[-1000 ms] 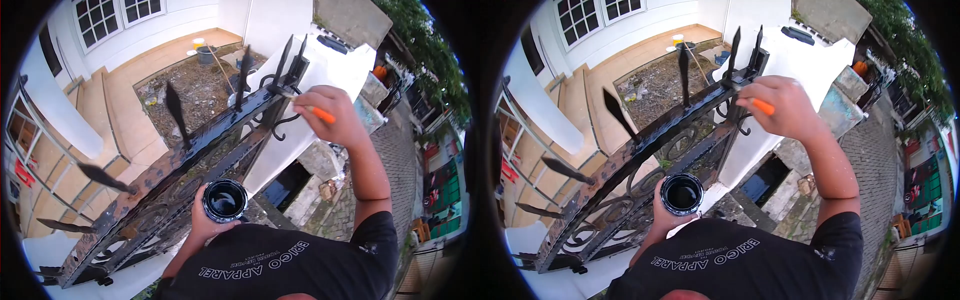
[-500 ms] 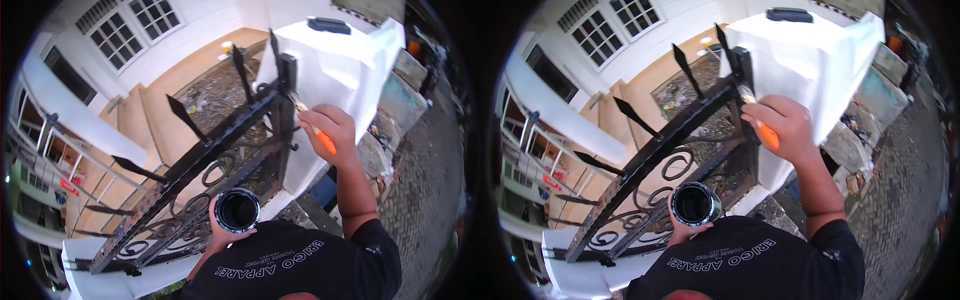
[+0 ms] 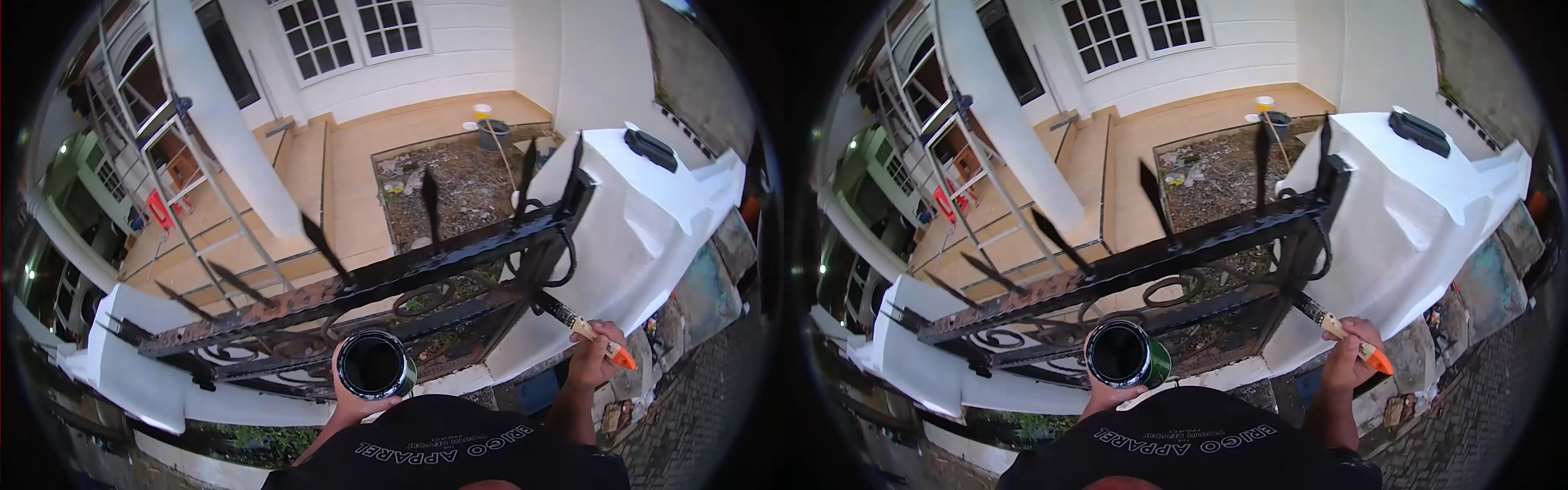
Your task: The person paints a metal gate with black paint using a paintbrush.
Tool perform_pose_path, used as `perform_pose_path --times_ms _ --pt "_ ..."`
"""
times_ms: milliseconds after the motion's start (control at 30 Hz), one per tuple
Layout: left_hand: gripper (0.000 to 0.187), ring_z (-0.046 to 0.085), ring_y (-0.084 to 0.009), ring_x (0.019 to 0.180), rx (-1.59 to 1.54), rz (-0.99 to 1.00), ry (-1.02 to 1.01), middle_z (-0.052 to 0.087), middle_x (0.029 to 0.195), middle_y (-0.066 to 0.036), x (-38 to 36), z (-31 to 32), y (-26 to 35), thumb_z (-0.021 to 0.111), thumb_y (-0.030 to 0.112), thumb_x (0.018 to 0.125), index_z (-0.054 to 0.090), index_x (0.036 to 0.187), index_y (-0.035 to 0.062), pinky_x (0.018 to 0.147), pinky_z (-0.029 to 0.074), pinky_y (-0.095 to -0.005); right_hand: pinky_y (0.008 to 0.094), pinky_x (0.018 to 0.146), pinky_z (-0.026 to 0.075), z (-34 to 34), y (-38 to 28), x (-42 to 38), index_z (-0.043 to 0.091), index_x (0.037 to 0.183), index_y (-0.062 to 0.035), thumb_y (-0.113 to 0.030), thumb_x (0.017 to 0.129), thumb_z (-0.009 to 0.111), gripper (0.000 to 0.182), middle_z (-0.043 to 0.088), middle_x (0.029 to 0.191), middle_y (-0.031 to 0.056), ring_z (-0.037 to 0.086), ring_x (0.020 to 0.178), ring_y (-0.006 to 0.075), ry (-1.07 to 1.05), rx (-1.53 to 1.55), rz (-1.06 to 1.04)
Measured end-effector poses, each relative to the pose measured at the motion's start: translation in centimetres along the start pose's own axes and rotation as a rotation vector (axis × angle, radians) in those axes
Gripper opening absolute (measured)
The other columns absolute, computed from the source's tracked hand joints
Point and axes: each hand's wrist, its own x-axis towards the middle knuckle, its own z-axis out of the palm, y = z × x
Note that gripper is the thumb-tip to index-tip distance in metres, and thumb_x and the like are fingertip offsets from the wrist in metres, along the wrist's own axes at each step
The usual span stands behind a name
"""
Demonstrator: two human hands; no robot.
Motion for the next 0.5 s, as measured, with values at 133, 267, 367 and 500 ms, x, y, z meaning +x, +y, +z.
perform_pose_path --times_ms 133,267,367,500 --pt "0.121 0.05 -0.0281 0.125 0.022 0.066 0.009 0.049 0.132 -0.016 -0.7 -1.7 0.7 0.096 0.029 0.05 0.022 0.141 0.0016 0.108 0.036 -0.0424 0.0306 0.058 0.051 2.5 -1.1 -0.4 0.055 0.104 0.004 -0.013 0.096 0.053 0.019 0.057 0.093 0.0173 0.058 0.069 0.0214 -0.095 0.062 -0.044" --pt "0.12 0.049 -0.0275 0.126 -0.003 0.034 0.022 0.048 0.134 -0.016 -2.0 -4.1 0.4 0.096 0.025 0.051 0.022 0.142 0.0007 0.109 0.035 -0.0417 0.0308 0.056 0.051 5.6 -3.1 -2.4 0.053 0.103 0.0038 -0.014 0.096 0.054 0.019 0.057 0.091 0.0176 0.058 0.065 0.0218 -0.156 0.068 -0.014" --pt "0.117 0.05 -0.0268 0.126 0.087 -0.012 0.042 0.05 0.133 -0.016 -2.2 -5.7 0.8 0.095 0.023 0.051 0.025 0.141 0.0003 0.108 0.036 -0.041 0.031 0.053 0.051 8.0 -5.0 -4.3 0.052 0.103 0.0045 -0.014 0.095 0.053 0.02 0.056 0.087 0.0176 0.058 0.061 0.0222 -0.144 0.017 0.082" --pt "0.117 0.051 -0.0258 0.125 0.089 0.024 -0.016 0.051 0.131 -0.017 -1.9 -7.8 -0.2 0.096 0.025 0.05 0.027 0.141 -0.0005 0.108 0.037 -0.0399 0.0294 0.051 0.049 13.7 -8.9 -6.0 0.051 0.098 0.0035 -0.013 0.095 0.053 0.017 0.057 0.082 0.0175 0.058 0.051 0.0212 -0.222 -0.108 0.128"
